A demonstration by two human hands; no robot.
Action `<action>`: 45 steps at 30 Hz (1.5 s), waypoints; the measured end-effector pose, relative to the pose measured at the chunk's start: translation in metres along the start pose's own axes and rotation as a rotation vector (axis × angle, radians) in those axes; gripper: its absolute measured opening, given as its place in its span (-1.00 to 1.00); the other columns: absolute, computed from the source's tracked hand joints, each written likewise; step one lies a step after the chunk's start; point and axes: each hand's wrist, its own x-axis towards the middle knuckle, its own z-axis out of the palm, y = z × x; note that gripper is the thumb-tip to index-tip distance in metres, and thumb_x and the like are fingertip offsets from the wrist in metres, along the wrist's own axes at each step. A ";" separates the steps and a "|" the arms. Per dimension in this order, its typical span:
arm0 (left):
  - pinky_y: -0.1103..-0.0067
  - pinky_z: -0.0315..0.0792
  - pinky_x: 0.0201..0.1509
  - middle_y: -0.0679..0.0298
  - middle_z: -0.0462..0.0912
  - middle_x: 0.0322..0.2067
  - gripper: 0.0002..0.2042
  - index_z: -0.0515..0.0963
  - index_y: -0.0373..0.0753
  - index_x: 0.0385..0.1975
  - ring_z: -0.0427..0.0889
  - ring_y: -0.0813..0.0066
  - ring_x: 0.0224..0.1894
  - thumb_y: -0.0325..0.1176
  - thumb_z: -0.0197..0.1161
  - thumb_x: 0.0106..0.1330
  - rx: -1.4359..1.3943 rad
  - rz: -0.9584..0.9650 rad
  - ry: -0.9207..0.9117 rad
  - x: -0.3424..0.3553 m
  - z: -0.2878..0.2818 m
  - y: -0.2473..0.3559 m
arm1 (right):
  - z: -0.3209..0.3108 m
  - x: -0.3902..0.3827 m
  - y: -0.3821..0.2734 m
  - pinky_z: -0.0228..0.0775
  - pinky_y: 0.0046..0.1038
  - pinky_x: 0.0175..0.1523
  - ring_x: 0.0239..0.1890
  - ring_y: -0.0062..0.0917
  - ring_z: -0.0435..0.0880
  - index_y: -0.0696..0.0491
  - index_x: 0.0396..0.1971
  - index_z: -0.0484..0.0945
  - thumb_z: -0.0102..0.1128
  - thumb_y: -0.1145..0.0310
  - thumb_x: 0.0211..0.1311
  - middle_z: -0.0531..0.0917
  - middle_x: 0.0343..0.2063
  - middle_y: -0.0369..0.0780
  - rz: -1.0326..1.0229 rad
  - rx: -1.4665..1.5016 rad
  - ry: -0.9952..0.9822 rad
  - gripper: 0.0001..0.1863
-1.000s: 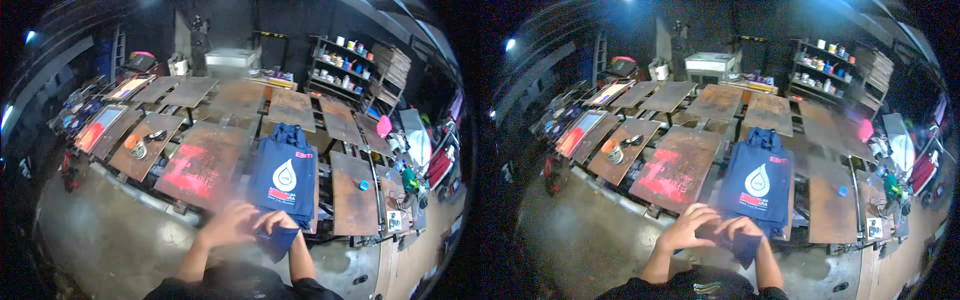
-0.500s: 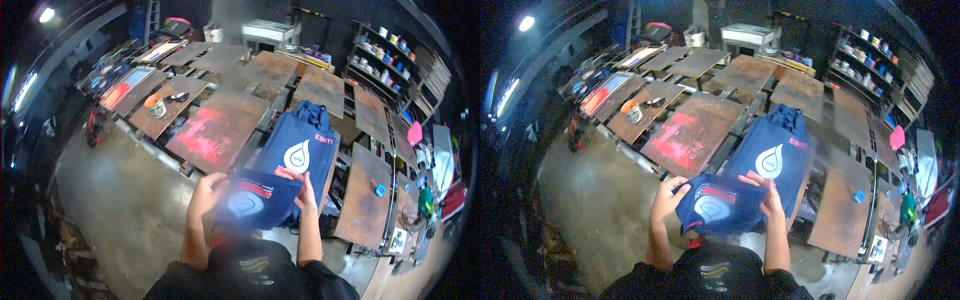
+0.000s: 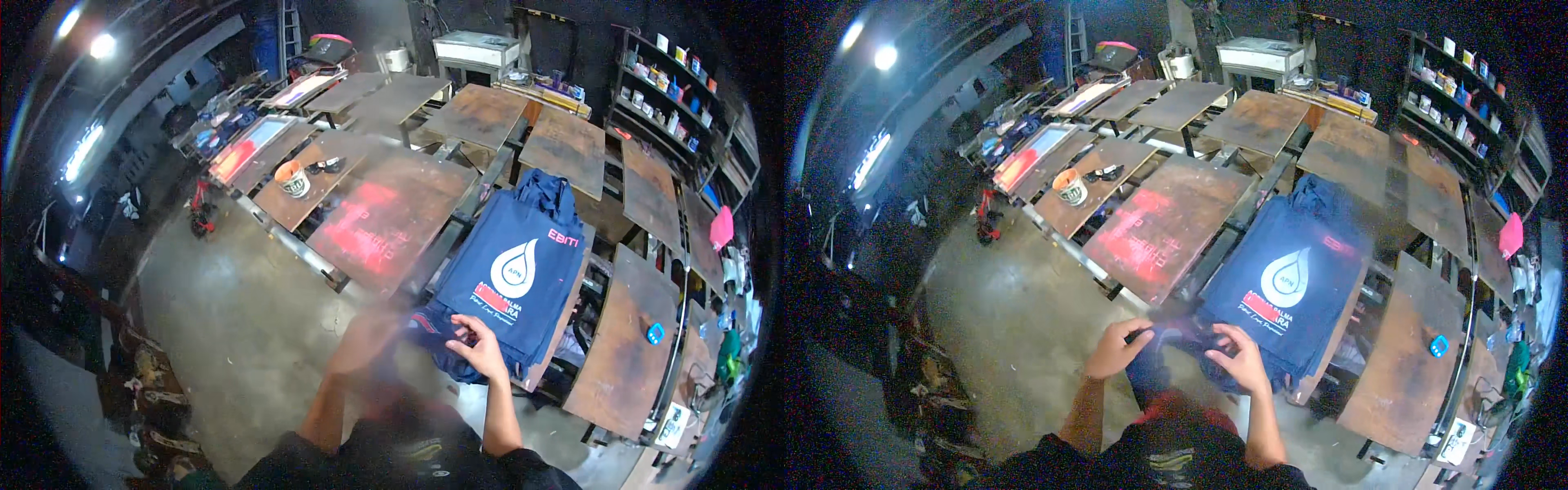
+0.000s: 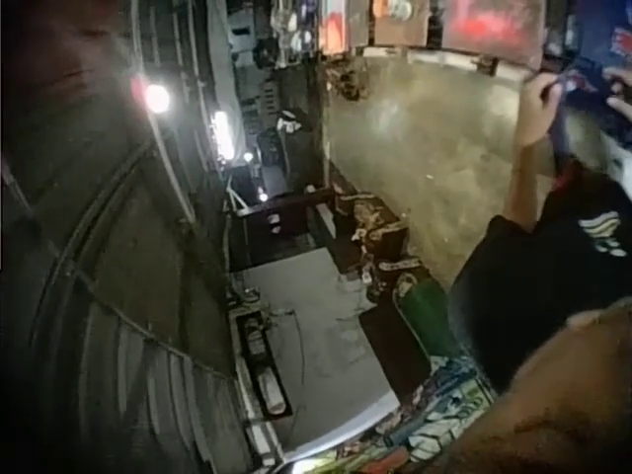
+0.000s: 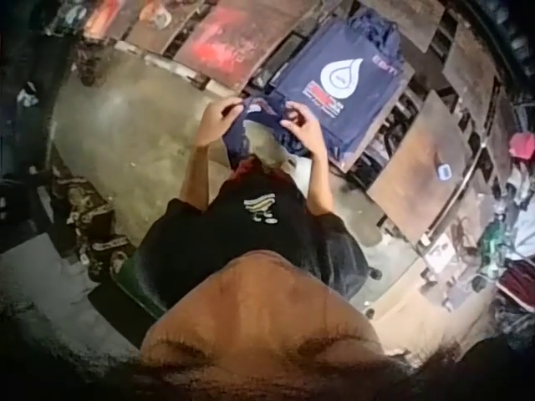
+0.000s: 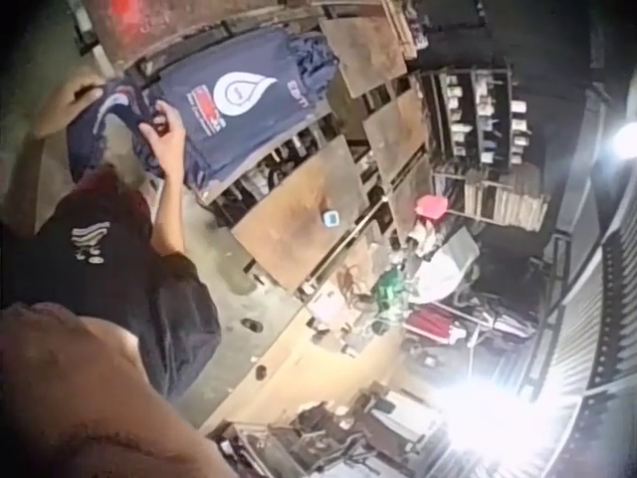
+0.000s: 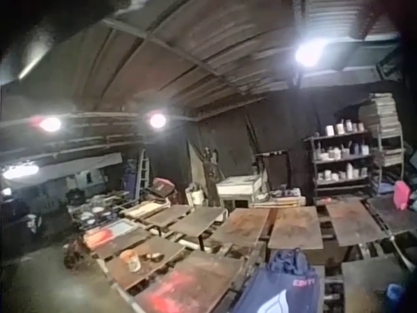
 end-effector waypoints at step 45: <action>0.41 0.48 0.09 0.11 0.68 -0.16 -0.60 0.55 -0.29 -0.03 0.64 0.17 -0.07 -0.40 0.44 0.10 0.286 0.108 -0.236 0.011 -0.428 -0.220 | 0.350 0.201 -0.089 0.47 -0.40 -0.21 -0.35 -0.35 0.62 0.15 -0.17 0.63 0.40 0.48 0.06 0.63 -0.38 -0.11 -0.163 -0.432 -0.295 -0.71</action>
